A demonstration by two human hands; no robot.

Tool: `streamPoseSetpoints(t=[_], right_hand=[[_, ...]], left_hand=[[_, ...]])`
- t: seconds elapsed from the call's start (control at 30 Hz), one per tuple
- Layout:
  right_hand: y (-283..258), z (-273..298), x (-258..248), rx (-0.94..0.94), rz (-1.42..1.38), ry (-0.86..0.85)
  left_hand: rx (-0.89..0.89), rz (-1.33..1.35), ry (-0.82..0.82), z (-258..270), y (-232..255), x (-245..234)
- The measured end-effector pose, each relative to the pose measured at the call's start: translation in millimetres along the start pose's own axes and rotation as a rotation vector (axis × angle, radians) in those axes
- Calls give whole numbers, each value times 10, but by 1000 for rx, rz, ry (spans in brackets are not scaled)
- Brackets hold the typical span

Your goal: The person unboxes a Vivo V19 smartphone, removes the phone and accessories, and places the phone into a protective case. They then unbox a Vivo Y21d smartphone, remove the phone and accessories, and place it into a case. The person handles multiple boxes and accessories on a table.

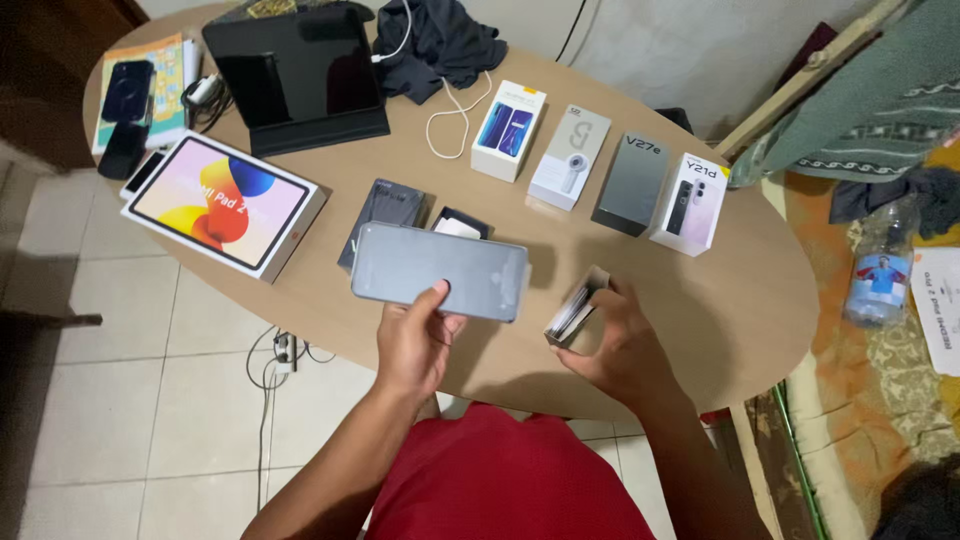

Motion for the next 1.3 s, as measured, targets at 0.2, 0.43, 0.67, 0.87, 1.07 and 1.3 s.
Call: streamPoseSetpoints(t=[0.2,0.43,0.67,0.87,1.07,1.3], right_hand=[[-112,-52,29,-63,31,-5],[-208,-74,46,-29,26,-24],[-288,-101,-10,52,105,-23],[-408,-181,-72,39,115,-33],[-463,-216,-124,33,126,-51],[-461,-258,-77,-72,120,-27]], left_hand=[[113,-201,-71,151,-11,96],[133,-416,-34,164,-71,140],[144,-586,-87,241,-87,199],[187,-685,-143,243,-119,213],[226,-737,-231,252,-108,311],[193,-1029,-239,62,143,342]])
Point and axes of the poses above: each hand's wrist, its own z-axis away from the middle knuckle, its own x-axis out of the palm, y = z × x, the point moved 4 cm from there along -z, towards the middle knuckle, and after that the axes turned 13 degrees about -y, right-handed, at the moved point
